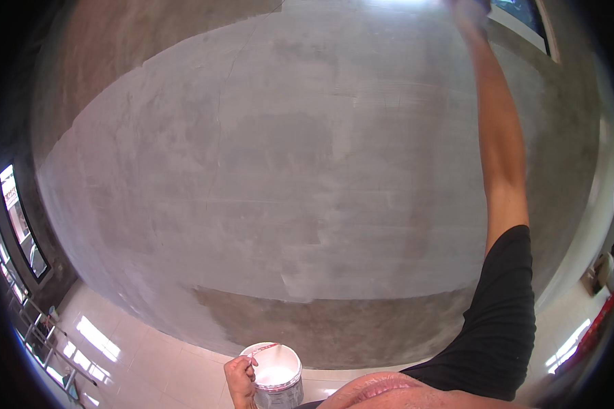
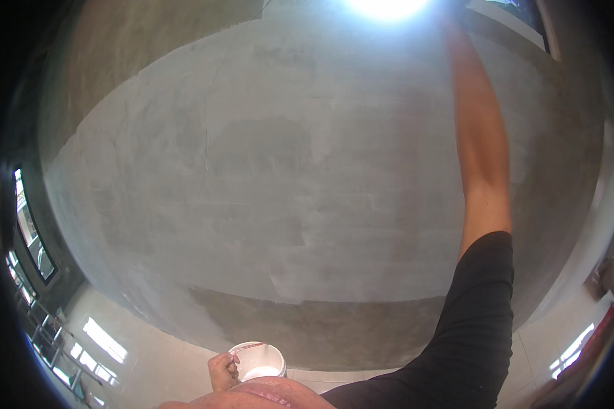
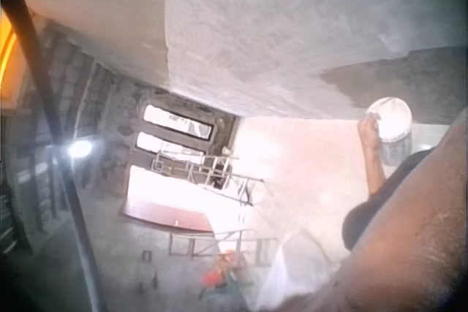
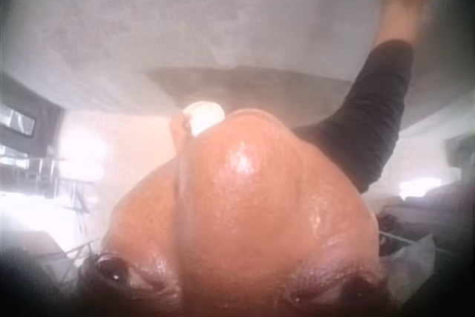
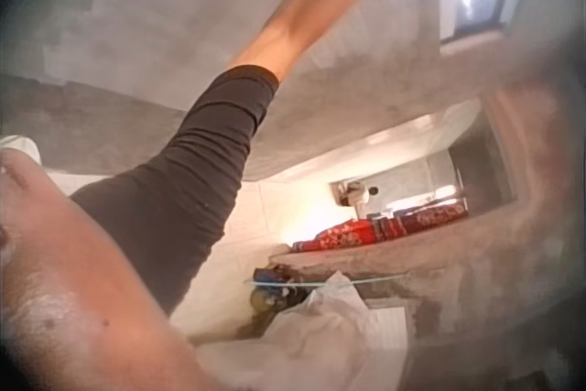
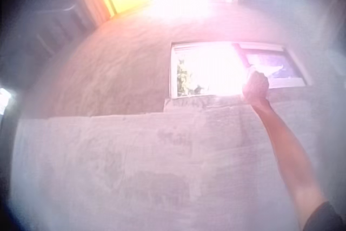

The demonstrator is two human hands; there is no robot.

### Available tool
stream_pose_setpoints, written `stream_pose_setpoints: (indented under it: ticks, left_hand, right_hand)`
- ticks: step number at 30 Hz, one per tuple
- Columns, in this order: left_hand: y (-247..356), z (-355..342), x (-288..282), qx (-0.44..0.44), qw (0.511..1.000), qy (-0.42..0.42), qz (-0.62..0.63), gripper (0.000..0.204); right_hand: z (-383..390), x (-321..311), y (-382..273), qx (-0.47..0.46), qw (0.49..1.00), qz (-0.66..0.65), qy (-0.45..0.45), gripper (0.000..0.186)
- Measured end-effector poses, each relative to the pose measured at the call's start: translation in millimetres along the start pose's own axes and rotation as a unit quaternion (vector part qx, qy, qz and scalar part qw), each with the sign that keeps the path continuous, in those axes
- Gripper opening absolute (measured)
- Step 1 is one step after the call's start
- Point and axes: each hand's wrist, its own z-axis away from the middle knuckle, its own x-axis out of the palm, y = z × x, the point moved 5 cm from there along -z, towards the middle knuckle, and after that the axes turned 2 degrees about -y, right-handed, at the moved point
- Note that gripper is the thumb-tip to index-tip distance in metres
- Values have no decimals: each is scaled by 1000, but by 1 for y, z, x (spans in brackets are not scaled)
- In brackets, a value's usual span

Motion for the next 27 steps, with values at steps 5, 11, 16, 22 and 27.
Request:
stream_pose_setpoints:
  ticks: [5,11,16,22,27]
  left_hand:
    - [3,-2,13,4,1000,-19,-14,23]
    - [-18,-9,-15,28,996,-2,-81,22]
    - [-32,-10,-24,38,995,27,-84,22]
    - [-17,5,-18,72,991,58,-93,22]
    - [0,21,4,70,994,43,-75,22]
  right_hand:
    - [63,65,-79,-332,927,-55,164,19]
    - [119,62,-202,-219,967,-126,25,20]
    - [105,41,-239,-187,951,-231,-91,12]
    - [75,0,-246,-46,909,-385,-153,10]
    - [61,45,-177,82,911,-392,-101,15]
